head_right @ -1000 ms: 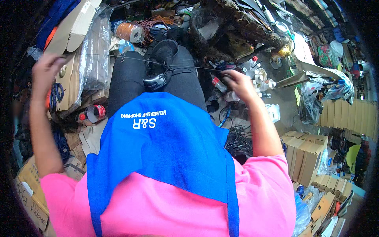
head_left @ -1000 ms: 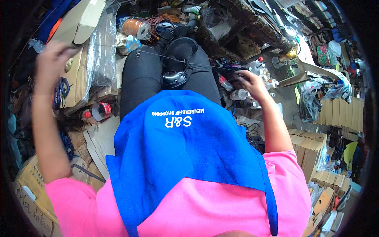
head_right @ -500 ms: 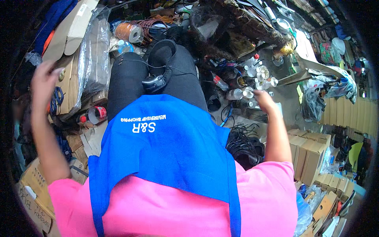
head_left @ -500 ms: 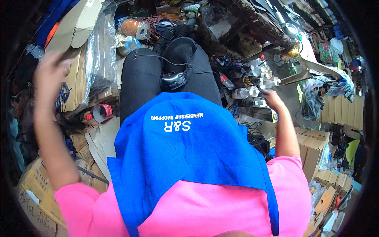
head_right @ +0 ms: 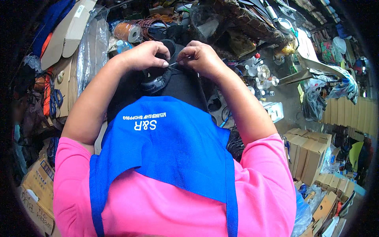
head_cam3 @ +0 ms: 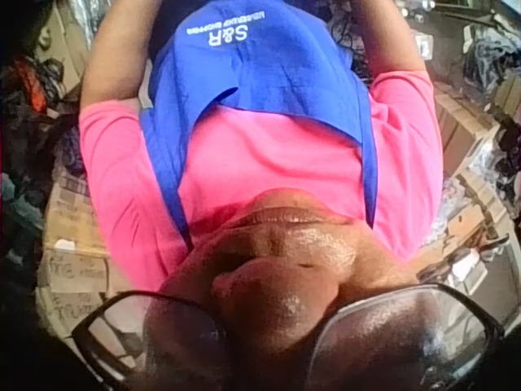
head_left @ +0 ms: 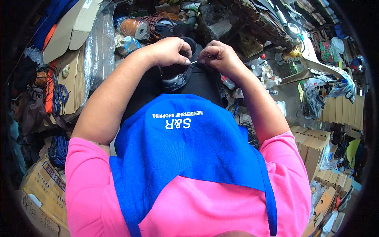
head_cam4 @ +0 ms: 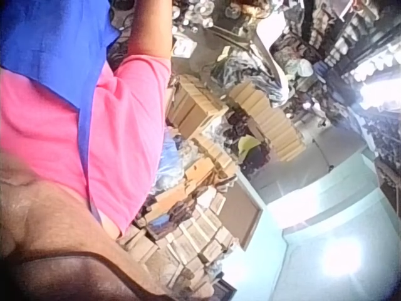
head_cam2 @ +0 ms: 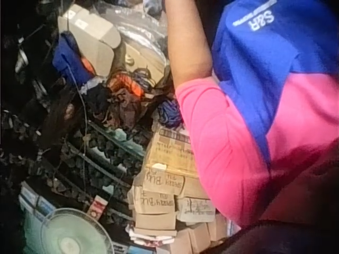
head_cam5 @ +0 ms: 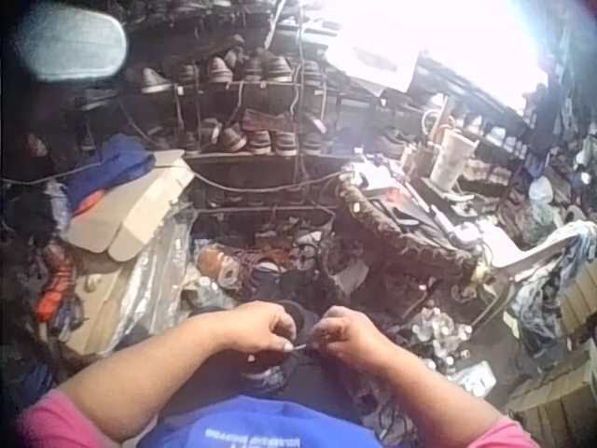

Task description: The recorder is hand-stitching or lacing a black shoe component while seated in a workshop environment.

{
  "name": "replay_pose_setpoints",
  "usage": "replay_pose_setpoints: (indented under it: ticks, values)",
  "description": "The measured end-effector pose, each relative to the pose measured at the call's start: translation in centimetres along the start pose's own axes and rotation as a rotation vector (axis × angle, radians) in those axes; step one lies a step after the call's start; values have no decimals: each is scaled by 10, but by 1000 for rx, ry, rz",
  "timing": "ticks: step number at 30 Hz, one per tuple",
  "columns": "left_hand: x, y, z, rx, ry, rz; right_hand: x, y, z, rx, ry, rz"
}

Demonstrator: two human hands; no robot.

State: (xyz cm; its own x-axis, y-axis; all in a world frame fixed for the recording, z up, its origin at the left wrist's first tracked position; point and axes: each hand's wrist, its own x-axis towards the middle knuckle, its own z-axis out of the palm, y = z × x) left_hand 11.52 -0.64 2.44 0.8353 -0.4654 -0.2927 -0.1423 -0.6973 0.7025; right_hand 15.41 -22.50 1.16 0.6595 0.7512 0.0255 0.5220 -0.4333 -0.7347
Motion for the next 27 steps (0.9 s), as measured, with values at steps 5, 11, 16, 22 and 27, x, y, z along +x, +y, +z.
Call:
replay_pose_setpoints:
  ticks: [5,11,16,22,27]
  values:
    - [3,-9,2,-215,-35,-32,6,1,-4,-90,-49,-133]
    - [2,-17,6,-326,-11,-49,-2,8,17,89,3,-99]
    - [-6,-21,4,-453,-99,-52,-21,6,33,110,139,-15]
    - [-7,-21,1,-377,-170,-28,-32,-11,35,-107,181,-89]
    - [-4,-25,-4,-288,-216,10,-21,-51,20,-628,-56,-177]
